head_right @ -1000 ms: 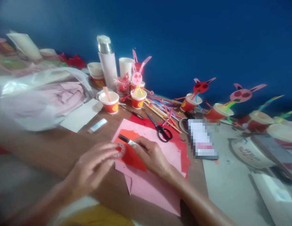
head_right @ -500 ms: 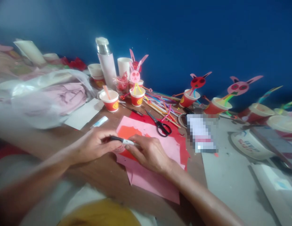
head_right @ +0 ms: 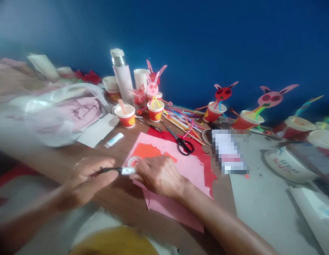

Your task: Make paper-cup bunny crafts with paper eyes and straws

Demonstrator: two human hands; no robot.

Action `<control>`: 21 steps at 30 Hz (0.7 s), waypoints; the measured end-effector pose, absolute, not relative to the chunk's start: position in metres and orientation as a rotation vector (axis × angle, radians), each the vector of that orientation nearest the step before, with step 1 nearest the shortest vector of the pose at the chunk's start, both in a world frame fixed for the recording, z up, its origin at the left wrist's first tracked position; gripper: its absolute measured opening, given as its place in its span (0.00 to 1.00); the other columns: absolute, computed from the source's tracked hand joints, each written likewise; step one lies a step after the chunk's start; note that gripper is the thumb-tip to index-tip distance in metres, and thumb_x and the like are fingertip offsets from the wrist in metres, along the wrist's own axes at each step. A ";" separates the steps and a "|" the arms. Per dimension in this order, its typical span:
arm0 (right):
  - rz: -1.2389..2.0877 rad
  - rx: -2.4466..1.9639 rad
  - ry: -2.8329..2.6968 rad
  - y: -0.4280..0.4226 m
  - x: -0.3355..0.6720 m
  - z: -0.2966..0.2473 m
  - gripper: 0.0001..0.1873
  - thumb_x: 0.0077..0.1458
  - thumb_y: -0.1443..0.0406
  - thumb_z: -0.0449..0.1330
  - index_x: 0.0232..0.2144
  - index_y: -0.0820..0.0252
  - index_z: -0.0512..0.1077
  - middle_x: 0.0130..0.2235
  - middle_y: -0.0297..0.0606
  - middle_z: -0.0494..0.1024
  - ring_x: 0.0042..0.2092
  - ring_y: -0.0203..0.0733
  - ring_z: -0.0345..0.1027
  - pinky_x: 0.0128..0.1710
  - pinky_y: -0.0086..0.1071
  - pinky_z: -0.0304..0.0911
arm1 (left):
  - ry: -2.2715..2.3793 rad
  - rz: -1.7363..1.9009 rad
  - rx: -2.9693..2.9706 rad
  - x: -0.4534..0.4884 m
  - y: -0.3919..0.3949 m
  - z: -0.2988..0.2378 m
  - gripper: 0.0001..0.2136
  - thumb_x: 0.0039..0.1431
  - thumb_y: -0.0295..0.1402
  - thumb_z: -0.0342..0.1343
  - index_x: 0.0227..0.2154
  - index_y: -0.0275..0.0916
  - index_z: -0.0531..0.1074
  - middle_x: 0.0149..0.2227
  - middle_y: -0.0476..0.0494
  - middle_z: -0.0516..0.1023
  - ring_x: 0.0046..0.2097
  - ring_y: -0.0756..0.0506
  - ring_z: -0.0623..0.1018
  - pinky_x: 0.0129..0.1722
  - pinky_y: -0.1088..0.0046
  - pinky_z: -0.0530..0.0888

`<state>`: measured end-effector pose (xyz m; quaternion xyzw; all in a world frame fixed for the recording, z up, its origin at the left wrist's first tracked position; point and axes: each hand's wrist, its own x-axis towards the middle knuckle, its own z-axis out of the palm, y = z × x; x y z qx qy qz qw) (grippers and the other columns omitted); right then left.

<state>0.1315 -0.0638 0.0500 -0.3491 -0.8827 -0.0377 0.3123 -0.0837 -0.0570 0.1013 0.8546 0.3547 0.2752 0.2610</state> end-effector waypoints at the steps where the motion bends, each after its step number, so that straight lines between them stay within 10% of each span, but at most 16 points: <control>1: -0.114 -0.904 -2.339 -0.064 0.131 0.049 0.22 0.65 0.56 0.44 0.26 0.60 0.67 0.20 0.32 0.68 0.21 0.32 0.55 0.21 0.31 0.42 | 0.963 0.735 2.337 -0.085 -0.058 0.101 0.13 0.60 0.30 0.47 0.19 0.38 0.60 0.18 0.56 0.59 0.21 0.54 0.61 0.22 0.79 0.59; 21: -0.224 -0.804 -2.408 -0.059 0.135 0.046 0.18 0.64 0.59 0.49 0.25 0.60 0.67 0.19 0.32 0.68 0.20 0.33 0.55 0.22 0.31 0.42 | 0.708 0.407 2.505 -0.073 -0.040 0.095 0.10 0.64 0.29 0.42 0.32 0.37 0.68 0.30 0.48 0.73 0.30 0.51 0.72 0.31 0.77 0.65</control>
